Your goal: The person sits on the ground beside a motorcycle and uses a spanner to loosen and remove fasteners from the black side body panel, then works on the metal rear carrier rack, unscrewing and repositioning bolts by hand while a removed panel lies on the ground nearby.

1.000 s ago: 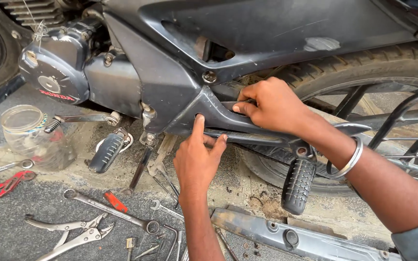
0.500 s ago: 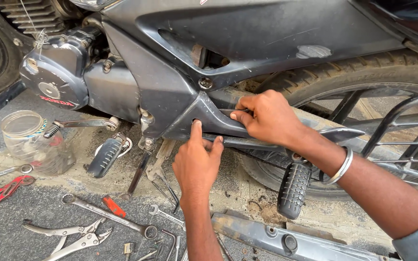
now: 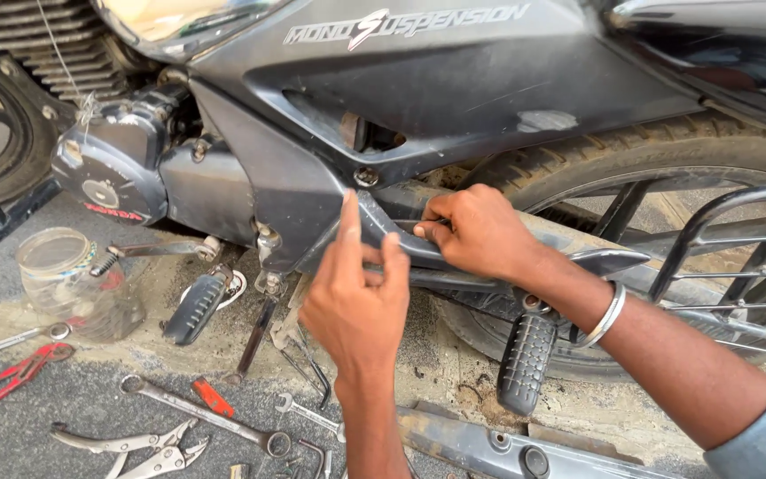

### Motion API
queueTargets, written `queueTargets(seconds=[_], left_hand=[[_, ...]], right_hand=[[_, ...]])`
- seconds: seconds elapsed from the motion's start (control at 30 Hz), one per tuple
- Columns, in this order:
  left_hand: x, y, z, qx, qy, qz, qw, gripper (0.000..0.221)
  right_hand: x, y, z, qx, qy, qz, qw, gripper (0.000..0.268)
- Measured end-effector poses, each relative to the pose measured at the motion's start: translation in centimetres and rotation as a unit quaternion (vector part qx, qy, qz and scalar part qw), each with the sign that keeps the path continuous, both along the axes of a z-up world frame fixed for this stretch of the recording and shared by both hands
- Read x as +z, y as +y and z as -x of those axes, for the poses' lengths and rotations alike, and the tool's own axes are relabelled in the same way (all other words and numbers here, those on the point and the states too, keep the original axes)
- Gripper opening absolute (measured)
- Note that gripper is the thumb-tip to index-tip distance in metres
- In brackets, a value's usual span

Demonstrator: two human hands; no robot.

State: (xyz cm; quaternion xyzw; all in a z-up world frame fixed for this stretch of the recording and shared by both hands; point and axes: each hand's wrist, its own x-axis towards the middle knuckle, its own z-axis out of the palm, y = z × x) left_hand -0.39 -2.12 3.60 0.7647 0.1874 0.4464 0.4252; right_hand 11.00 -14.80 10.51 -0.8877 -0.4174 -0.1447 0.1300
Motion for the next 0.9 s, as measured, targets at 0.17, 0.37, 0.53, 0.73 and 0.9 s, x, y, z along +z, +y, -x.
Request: queueTargets(seconds=[0.17, 0.37, 0.53, 0.73, 0.9], left_hand=[[2.0, -0.5, -1.2, -0.06, 0.036, -0.012, 0.997, 0.074], [1.1, 0.0, -1.8, -0.055, 0.053, -0.007, 0.997, 0.072], [1.1, 0.5, -1.5, -0.044, -0.041, -0.042, 0.997, 0.056], [1.2, 0.3, -1.6, -0.052, -0.017, -0.03, 0.998, 0.054], [0.7, 0.1, -2.2, -0.011, -0.091, -0.008, 0.996, 0.057]], right_hand=[[-0.7, -0.4, -1.1, 0.044, -0.046, -0.021, 0.998, 0.011], [-0.2, 0.1, -0.2, 0.011, -0.016, -0.007, 1.0, 0.021], [0.3, 0.2, 0.1, 0.002, 0.016, 0.003, 1.0, 0.02], [0.3, 0.3, 0.0, -0.007, 0.026, 0.014, 1.0, 0.022], [0.4, 0.3, 0.0, -0.008, 0.027, 0.016, 0.999, 0.023]])
